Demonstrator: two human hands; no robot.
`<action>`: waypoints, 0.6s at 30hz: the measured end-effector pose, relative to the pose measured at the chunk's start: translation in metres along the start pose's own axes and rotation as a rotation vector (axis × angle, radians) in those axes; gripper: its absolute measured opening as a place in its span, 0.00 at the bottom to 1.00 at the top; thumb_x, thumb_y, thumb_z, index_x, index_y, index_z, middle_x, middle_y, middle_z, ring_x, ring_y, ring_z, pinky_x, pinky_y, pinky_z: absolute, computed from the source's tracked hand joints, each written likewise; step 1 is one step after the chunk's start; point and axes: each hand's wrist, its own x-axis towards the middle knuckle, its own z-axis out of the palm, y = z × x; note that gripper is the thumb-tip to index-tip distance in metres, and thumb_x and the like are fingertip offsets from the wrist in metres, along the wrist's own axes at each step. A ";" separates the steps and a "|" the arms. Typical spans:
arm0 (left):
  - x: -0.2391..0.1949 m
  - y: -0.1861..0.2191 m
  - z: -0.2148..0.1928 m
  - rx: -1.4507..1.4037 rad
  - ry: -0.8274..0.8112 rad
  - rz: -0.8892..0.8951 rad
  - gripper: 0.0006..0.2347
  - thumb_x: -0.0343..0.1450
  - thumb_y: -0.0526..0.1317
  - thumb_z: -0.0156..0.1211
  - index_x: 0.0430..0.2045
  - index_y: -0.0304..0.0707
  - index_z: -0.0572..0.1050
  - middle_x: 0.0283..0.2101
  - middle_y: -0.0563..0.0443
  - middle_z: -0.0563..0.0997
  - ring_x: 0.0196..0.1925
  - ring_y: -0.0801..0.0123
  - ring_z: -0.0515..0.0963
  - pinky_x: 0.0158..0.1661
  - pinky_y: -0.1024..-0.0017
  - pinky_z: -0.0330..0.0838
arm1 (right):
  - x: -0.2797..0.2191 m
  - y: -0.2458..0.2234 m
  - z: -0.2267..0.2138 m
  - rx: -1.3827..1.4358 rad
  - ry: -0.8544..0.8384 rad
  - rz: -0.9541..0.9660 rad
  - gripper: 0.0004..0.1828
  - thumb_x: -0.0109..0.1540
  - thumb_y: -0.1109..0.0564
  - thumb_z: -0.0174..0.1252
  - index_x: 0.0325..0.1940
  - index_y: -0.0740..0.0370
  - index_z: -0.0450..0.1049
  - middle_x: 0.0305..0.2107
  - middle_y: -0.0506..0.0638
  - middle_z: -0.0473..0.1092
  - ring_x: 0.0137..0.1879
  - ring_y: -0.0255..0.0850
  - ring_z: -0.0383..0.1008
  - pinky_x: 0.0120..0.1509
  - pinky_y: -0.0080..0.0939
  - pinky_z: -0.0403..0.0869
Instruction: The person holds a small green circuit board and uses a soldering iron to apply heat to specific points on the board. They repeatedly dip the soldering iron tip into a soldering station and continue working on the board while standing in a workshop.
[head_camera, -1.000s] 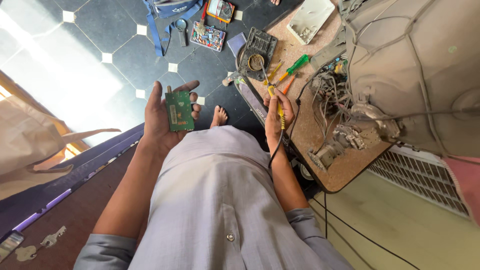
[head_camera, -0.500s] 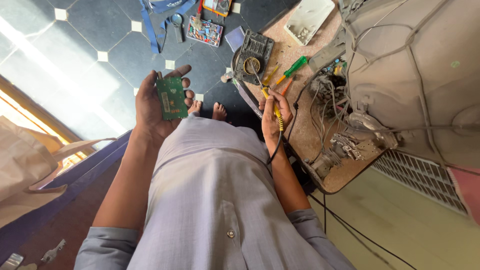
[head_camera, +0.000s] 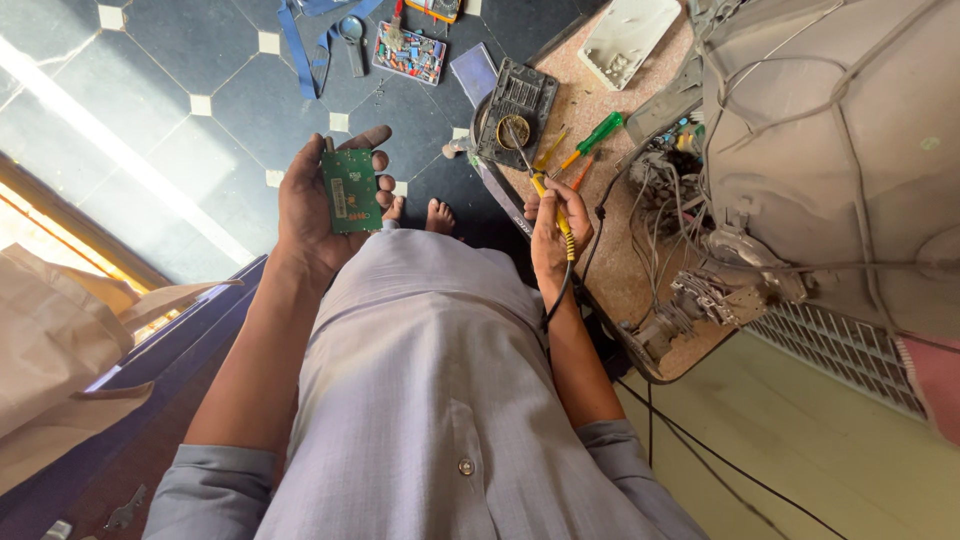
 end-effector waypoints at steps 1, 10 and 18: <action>0.000 0.001 -0.001 -0.003 0.006 -0.001 0.28 0.81 0.52 0.35 0.65 0.22 0.66 0.41 0.43 0.77 0.39 0.59 0.79 0.40 0.67 0.79 | 0.000 -0.002 0.001 0.000 -0.002 0.009 0.10 0.71 0.61 0.53 0.53 0.68 0.76 0.31 0.53 0.77 0.35 0.35 0.78 0.40 0.33 0.80; 0.007 0.002 -0.010 -0.018 -0.030 0.010 0.29 0.82 0.56 0.37 0.66 0.24 0.65 0.42 0.40 0.78 0.41 0.57 0.80 0.42 0.65 0.80 | -0.002 -0.027 -0.004 0.119 0.183 0.183 0.10 0.68 0.57 0.52 0.45 0.68 0.75 0.27 0.54 0.77 0.29 0.39 0.78 0.32 0.35 0.79; 0.034 0.003 -0.018 -0.025 -0.074 0.098 0.27 0.79 0.60 0.42 0.65 0.38 0.65 0.47 0.40 0.78 0.45 0.55 0.81 0.47 0.62 0.80 | -0.011 -0.048 -0.023 1.177 -0.131 0.625 0.14 0.68 0.53 0.53 0.36 0.66 0.75 0.27 0.52 0.73 0.31 0.37 0.69 0.30 0.27 0.68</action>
